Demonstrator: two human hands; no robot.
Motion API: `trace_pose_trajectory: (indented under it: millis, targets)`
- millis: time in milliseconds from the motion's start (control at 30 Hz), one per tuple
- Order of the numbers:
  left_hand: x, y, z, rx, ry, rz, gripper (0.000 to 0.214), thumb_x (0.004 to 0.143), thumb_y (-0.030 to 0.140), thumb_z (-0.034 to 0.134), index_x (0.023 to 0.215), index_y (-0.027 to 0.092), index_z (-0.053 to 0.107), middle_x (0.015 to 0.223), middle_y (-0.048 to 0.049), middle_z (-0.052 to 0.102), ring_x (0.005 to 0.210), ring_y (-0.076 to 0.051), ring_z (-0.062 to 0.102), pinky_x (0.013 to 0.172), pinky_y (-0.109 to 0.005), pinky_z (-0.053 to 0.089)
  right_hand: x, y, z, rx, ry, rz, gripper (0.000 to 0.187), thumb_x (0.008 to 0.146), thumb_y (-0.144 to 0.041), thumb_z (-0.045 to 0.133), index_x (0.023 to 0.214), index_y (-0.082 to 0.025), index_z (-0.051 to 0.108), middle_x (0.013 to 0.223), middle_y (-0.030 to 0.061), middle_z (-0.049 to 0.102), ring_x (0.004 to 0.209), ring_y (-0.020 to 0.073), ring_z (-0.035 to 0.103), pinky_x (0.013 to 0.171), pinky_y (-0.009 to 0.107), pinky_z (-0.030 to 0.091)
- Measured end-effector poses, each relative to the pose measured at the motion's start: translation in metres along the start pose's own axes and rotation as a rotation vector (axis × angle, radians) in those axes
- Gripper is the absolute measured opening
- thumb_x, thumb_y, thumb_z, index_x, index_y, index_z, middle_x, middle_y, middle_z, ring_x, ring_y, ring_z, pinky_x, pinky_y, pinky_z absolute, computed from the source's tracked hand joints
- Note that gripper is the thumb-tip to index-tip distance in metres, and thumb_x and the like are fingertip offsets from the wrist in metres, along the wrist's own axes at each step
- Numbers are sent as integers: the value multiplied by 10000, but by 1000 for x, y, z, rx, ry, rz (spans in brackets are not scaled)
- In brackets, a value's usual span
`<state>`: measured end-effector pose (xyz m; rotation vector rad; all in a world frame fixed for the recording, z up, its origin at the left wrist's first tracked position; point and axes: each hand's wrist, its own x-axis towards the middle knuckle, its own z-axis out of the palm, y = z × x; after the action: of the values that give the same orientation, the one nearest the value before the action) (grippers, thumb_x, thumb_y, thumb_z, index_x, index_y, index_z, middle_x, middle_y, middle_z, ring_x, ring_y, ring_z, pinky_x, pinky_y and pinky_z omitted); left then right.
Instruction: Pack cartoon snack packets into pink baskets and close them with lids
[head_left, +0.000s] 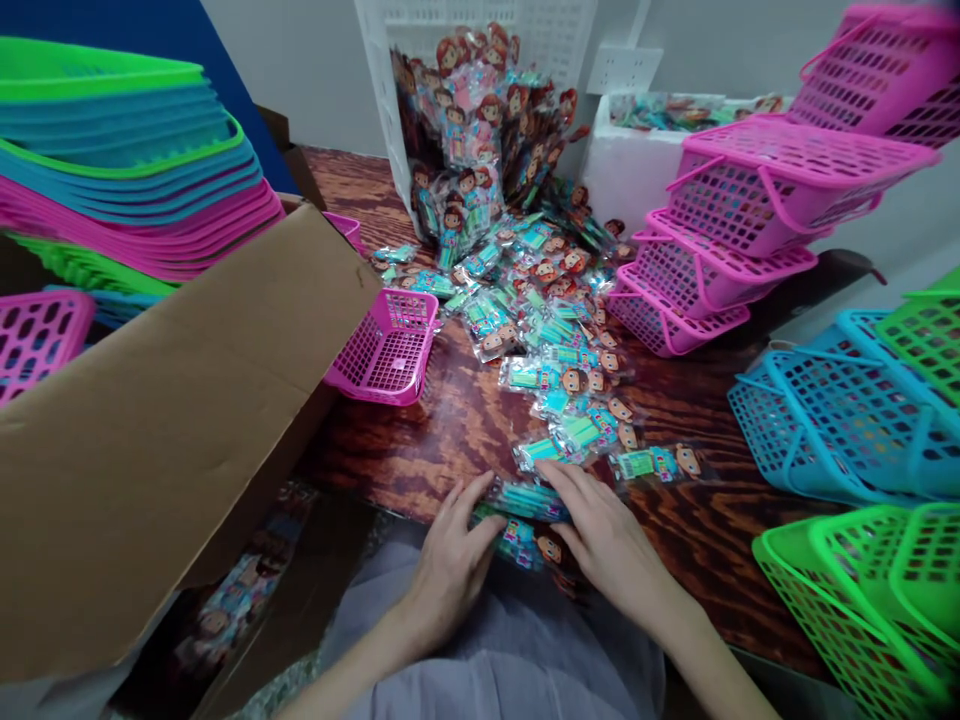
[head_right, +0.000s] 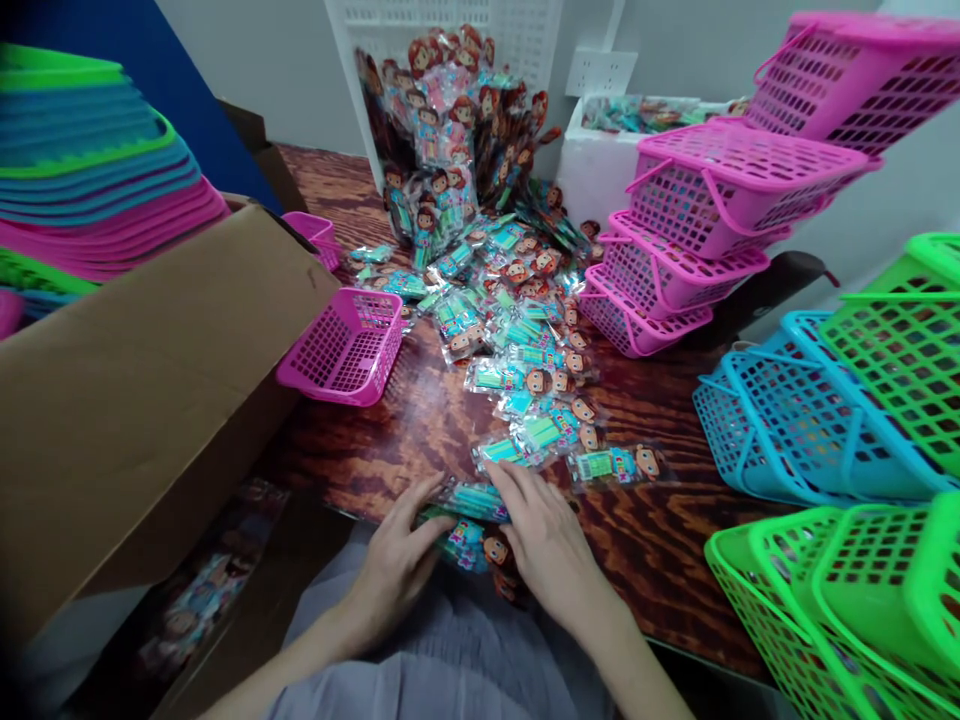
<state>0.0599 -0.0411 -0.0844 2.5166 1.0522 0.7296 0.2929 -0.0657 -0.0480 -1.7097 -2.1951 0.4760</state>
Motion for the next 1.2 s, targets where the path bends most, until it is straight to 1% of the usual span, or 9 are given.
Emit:
trace_pose_trajectory:
  millis: [67,133,233,300,467,567,733,1067,1200]
  targets:
    - [-2,1,3,-33,41,-38,308,903,48,446,1098,190,638,1439,-166,429,1332,-275,465,1052,-465,484,1,2,1,-33,44,-16,629,880,-62,457,1465,-244,314,1460,116,471,1330,272,459,1073,496,420]
    - [-4,2,5,-71,52,-74,296,915,70,461,1115,195,639,1366,-151,461,1276,-264,499,1017,-422,510,1,5,2,-54,92,-26,497,885,-89,485,1361,-207,405,1472,145,456,1308,293,472,1061,508,415]
    - [-3,1,5,-109,13,-90,272,930,96,476,1127,198,634,1275,-131,494,1194,-251,531,990,-408,515,-1,6,2,-54,103,-24,265,903,-124,505,1157,-198,491,1494,163,426,1235,301,513,1005,480,449]
    - [-1,0,3,-119,-20,-84,257,937,107,480,1121,201,632,1249,-122,505,1158,-247,539,972,-407,516,-1,5,0,-51,81,-27,198,912,-127,498,1092,-208,504,1511,152,405,1209,293,526,982,460,462]
    - [2,-2,1,-109,-40,-76,251,939,108,478,1111,205,634,1269,-121,503,1156,-251,535,962,-405,510,-1,3,-3,-81,64,-53,135,915,-110,490,998,-212,524,1574,136,309,1179,286,525,985,464,456]
    - [1,-3,2,-82,-41,-65,250,934,105,485,1112,198,634,1315,-132,492,1197,-265,521,981,-419,500,0,3,-4,-112,61,-77,119,913,-107,491,944,-210,541,1581,123,300,1188,289,513,1006,485,441]
    - [-1,-2,2,-50,-42,-41,242,921,89,497,1099,182,632,1388,-153,471,1259,-285,495,1016,-446,481,2,4,-6,-145,45,-109,175,912,-112,502,1019,-219,589,1567,120,323,1240,304,484,1034,520,410]
    - [2,0,-1,-14,-5,-19,236,911,89,498,1075,180,643,1356,-158,525,1225,-280,538,993,-448,507,-2,4,-1,-146,61,-100,285,915,-128,501,1165,-231,592,1531,124,395,1217,286,521,1012,495,439]
    - [2,0,0,6,4,-19,229,935,109,471,1065,188,642,1386,-162,502,1249,-283,526,989,-454,516,-1,1,-3,-150,65,-105,208,942,-144,484,1090,-226,606,1536,119,382,1157,270,543,984,467,459]
